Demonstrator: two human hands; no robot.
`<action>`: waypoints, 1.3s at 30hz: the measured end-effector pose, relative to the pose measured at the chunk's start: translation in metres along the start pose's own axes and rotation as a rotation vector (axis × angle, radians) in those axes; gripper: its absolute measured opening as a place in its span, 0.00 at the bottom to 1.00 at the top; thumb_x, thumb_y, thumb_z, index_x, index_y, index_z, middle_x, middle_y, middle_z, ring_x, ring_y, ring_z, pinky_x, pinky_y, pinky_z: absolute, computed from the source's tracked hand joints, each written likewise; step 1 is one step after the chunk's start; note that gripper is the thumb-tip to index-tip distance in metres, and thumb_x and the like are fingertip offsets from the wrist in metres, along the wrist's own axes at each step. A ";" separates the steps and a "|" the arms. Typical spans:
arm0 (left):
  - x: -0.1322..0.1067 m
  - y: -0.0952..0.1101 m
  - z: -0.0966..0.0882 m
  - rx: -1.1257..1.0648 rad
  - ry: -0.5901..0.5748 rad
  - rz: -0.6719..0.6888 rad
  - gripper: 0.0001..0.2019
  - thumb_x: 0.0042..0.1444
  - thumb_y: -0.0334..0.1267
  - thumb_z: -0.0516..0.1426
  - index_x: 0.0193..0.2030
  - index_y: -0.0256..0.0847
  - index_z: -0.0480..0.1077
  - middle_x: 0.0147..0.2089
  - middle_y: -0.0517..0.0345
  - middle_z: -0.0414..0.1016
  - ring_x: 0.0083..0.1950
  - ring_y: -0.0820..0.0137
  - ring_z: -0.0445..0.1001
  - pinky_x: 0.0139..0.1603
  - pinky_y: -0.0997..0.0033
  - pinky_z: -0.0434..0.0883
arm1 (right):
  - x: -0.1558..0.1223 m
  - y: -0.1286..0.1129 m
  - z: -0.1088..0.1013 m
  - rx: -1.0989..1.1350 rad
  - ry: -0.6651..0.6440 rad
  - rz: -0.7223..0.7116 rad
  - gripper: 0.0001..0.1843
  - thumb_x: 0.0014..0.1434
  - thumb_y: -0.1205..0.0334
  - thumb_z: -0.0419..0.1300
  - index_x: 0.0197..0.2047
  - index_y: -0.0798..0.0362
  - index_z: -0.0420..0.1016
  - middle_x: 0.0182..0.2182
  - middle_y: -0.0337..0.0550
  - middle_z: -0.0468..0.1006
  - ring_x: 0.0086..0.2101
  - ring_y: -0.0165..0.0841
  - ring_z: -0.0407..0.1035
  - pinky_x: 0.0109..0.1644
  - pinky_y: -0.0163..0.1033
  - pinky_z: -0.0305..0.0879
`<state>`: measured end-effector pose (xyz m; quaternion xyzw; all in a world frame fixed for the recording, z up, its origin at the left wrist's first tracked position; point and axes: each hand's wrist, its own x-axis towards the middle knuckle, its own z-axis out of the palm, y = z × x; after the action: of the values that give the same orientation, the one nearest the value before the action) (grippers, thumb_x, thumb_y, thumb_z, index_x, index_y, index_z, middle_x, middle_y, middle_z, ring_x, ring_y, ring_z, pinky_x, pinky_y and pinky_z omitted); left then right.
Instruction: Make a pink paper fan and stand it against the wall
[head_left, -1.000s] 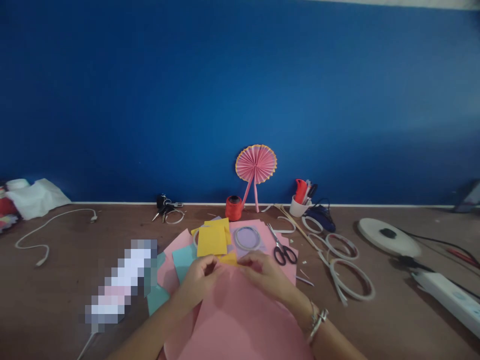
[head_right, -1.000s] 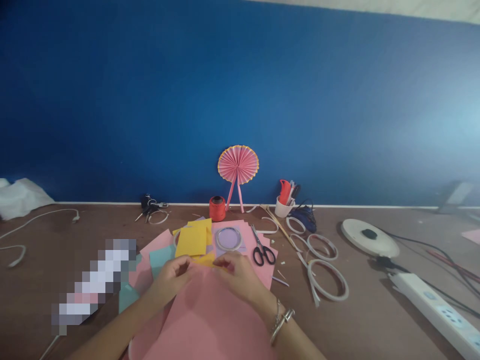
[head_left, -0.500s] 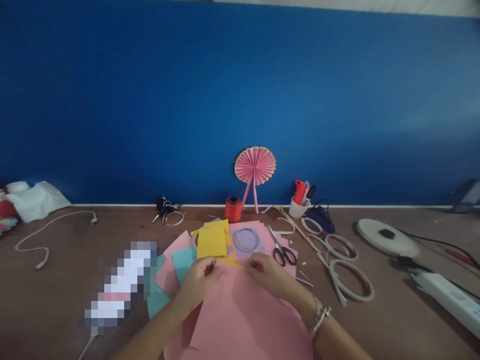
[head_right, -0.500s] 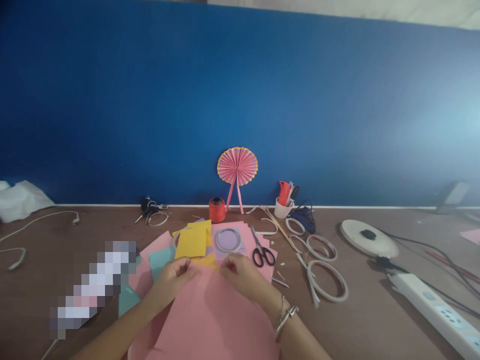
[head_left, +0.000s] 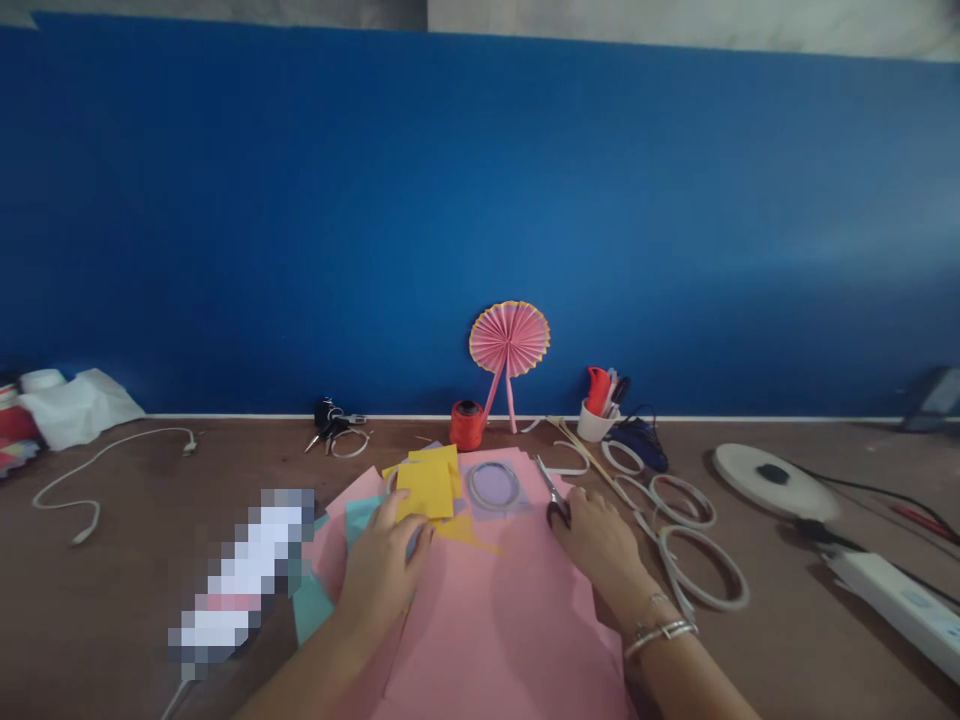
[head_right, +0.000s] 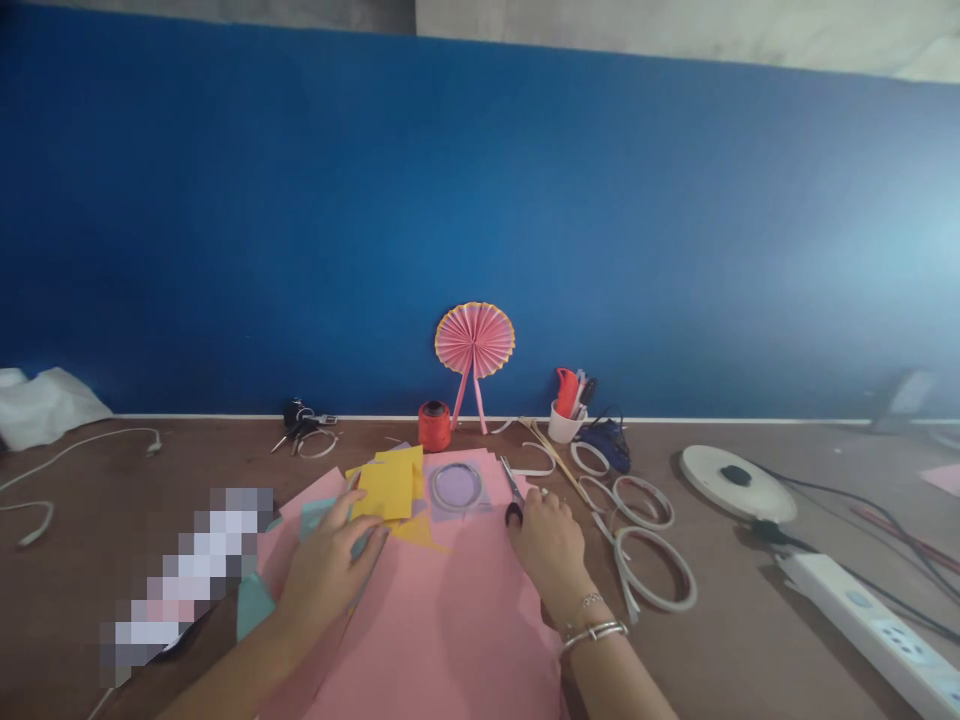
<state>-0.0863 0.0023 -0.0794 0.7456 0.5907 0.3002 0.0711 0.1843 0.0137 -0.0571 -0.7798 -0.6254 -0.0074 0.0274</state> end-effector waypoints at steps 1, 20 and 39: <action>0.000 -0.001 0.001 0.021 -0.008 0.013 0.13 0.60 0.40 0.50 0.35 0.46 0.77 0.54 0.51 0.70 0.52 0.57 0.70 0.45 0.62 0.69 | 0.001 0.001 0.001 0.004 -0.027 0.013 0.14 0.60 0.61 0.50 0.43 0.60 0.71 0.39 0.58 0.76 0.41 0.47 0.71 0.38 0.42 0.59; 0.004 -0.013 0.015 0.060 0.009 0.152 0.10 0.55 0.33 0.52 0.29 0.43 0.74 0.52 0.49 0.75 0.57 0.53 0.67 0.54 0.49 0.64 | 0.006 -0.003 0.001 0.258 0.068 0.062 0.16 0.60 0.61 0.50 0.47 0.58 0.71 0.38 0.57 0.78 0.39 0.43 0.72 0.38 0.39 0.59; 0.020 0.009 -0.019 -0.766 0.118 -0.330 0.15 0.50 0.46 0.57 0.39 0.38 0.75 0.46 0.47 0.78 0.51 0.54 0.73 0.52 0.56 0.69 | 0.013 -0.014 0.016 1.683 -0.140 -0.020 0.28 0.43 0.56 0.63 0.50 0.52 0.69 0.29 0.39 0.75 0.27 0.31 0.69 0.26 0.32 0.57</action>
<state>-0.0865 0.0132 -0.0526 0.5423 0.5507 0.5249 0.3565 0.1727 0.0305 -0.0725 -0.4926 -0.4295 0.5091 0.5601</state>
